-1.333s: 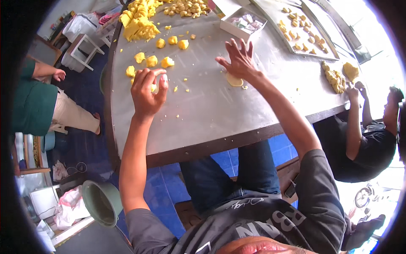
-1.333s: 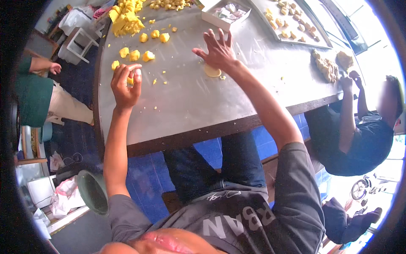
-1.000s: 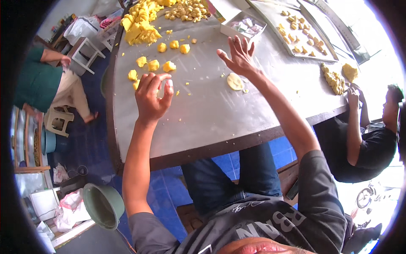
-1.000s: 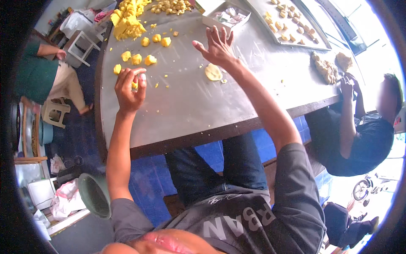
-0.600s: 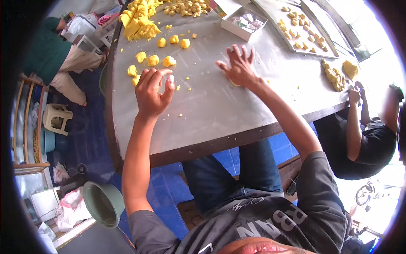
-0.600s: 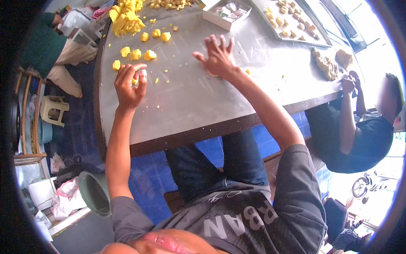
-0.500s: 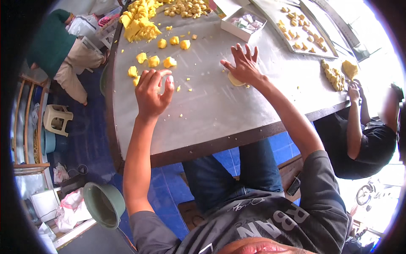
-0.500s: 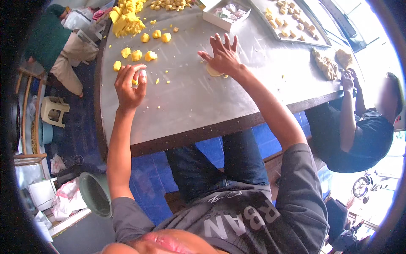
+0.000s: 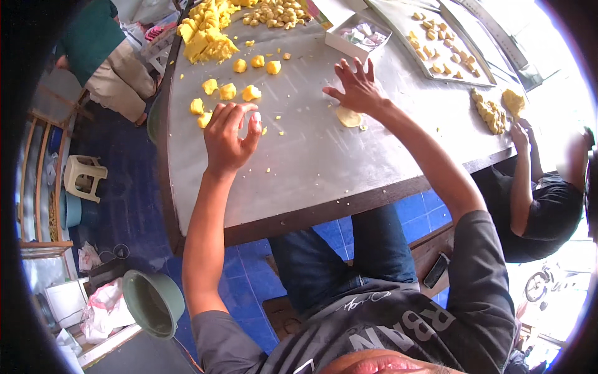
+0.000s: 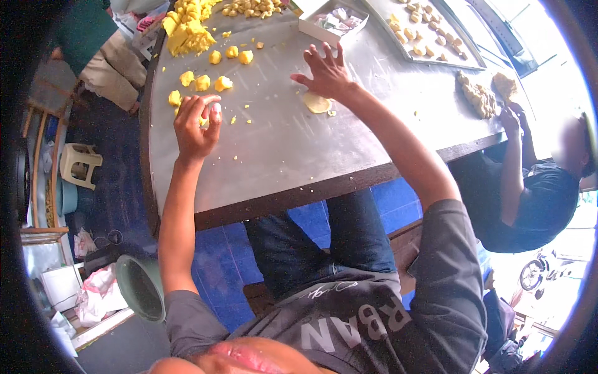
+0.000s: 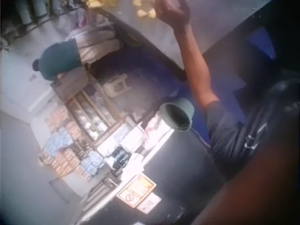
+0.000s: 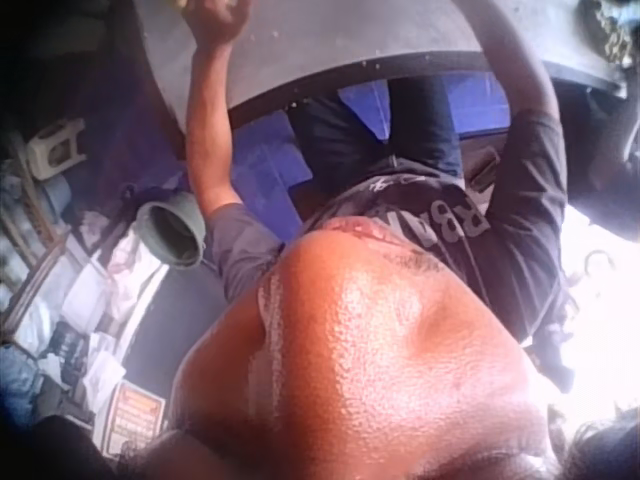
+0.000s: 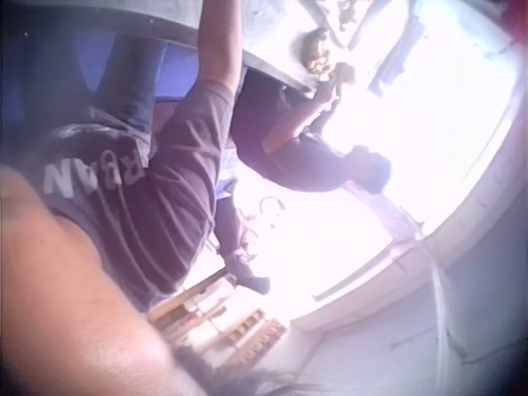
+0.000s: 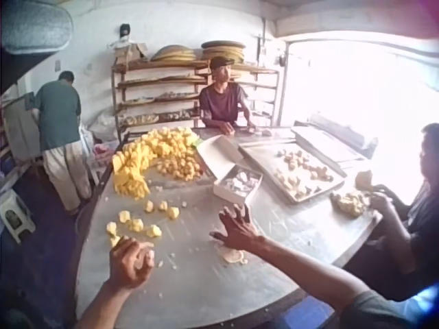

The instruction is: The person prepares pastries by taking small pieces of yellow dough, flattening them by hand, adding a filling from a pile, and then folding and rolling the dough into a ball before placing it on a metal tray.

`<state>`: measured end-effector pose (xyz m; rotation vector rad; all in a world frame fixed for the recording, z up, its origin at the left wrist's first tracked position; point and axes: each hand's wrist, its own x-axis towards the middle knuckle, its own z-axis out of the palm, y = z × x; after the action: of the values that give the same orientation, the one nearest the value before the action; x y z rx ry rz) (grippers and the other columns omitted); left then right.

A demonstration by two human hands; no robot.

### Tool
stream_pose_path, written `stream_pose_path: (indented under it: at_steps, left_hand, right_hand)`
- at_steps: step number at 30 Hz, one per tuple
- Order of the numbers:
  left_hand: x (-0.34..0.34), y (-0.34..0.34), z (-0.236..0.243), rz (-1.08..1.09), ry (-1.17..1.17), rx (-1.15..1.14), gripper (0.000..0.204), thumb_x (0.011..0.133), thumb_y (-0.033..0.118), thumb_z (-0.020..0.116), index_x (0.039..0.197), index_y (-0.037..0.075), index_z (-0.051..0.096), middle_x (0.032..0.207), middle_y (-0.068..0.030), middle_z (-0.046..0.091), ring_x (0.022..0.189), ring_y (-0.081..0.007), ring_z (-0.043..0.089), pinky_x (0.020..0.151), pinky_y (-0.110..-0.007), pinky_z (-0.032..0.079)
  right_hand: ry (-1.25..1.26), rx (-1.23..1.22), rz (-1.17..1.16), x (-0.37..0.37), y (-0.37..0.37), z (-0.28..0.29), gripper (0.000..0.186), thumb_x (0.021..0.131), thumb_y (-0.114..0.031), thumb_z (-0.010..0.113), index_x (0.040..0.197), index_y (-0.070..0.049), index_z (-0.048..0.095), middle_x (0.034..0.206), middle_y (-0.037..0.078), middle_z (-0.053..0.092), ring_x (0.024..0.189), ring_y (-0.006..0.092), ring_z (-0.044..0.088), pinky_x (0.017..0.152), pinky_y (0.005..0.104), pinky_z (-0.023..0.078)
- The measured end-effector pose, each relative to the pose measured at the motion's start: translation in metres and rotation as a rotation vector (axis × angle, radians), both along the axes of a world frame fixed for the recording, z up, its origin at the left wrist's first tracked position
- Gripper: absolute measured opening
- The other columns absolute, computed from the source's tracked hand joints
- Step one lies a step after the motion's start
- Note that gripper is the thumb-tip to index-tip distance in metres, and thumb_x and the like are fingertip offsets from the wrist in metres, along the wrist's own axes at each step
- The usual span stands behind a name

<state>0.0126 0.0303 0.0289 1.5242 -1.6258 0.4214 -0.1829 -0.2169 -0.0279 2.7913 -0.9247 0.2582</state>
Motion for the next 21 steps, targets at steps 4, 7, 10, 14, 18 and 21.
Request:
stream_pose_path:
  at_steps: [4, 7, 10, 14, 18, 21]
  left_hand:
    - [0.001, -0.005, 0.001, -0.016, -0.012, -0.035, 0.011, 0.082, 0.013, 0.058, 0.088, 0.005, 0.064, 0.06, -0.0039, 0.042, 0.058, -0.0186, 0.042, 0.058, -0.033, 0.038]
    - [0.003, 0.0, 0.0, 0.003, -0.014, -0.017, 0.01, 0.082, 0.012, 0.058, 0.087, 0.005, 0.063, 0.061, -0.0043, 0.042, 0.058, -0.0188, 0.042, 0.058, -0.033, 0.037]
    - [-0.003, -0.006, 0.002, -0.031, -0.03, -0.022, 0.008, 0.081, 0.01, 0.057, 0.084, 0.005, 0.062, 0.06, -0.0045, 0.042, 0.057, -0.019, 0.042, 0.057, -0.033, 0.037]
    - [0.0, -0.002, 0.004, -0.01, -0.043, -0.01, 0.004, 0.076, 0.01, 0.059, 0.078, 0.007, 0.06, 0.062, -0.0042, 0.048, 0.057, -0.0212, 0.046, 0.054, -0.034, 0.04]
    - [-0.007, -0.008, 0.005, -0.013, -0.001, -0.008, 0.003, 0.076, 0.009, 0.059, 0.077, 0.007, 0.061, 0.063, -0.0039, 0.049, 0.058, -0.0208, 0.046, 0.054, -0.034, 0.041]
    - [-0.003, -0.003, 0.003, -0.045, 0.017, 0.001, 0.006, 0.081, 0.009, 0.057, 0.08, 0.005, 0.062, 0.061, -0.0044, 0.048, 0.056, -0.0189, 0.044, 0.055, -0.034, 0.038]
  right_hand:
    - [-0.305, 0.069, 0.045, -0.023, -0.014, 0.009, 0.065, 0.095, -0.058, 0.033, 0.131, -0.006, 0.046, 0.141, 0.017, 0.036, 0.136, 0.0368, 0.023, 0.111, 0.0591, 0.006]
    - [0.02, 0.44, 0.149, -0.037, 0.006, 0.008, 0.039, 0.095, -0.036, 0.045, 0.12, -0.008, 0.055, 0.131, 0.01, 0.049, 0.126, 0.0304, 0.041, 0.106, 0.0591, 0.019]
    - [0.033, 0.271, 0.221, -0.054, 0.019, -0.014, 0.022, 0.087, -0.014, 0.05, 0.107, -0.01, 0.058, 0.114, 0.008, 0.056, 0.115, 0.0259, 0.049, 0.098, 0.0571, 0.029]
    - [-0.109, 0.519, 0.205, -0.046, 0.034, -0.002, 0.02, 0.085, -0.007, 0.048, 0.103, -0.007, 0.056, 0.105, 0.01, 0.058, 0.112, 0.0275, 0.05, 0.097, 0.0524, 0.03]
    - [-0.316, 0.577, 0.201, -0.05, 0.022, 0.001, 0.02, 0.083, -0.004, 0.051, 0.102, -0.006, 0.056, 0.092, 0.011, 0.061, 0.102, 0.0302, 0.056, 0.095, 0.048, 0.032]
    - [-0.038, 0.532, 0.192, -0.04, 0.022, 0.019, 0.017, 0.086, -0.006, 0.052, 0.103, -0.006, 0.057, 0.091, 0.011, 0.06, 0.097, 0.0295, 0.057, 0.096, 0.0454, 0.032]
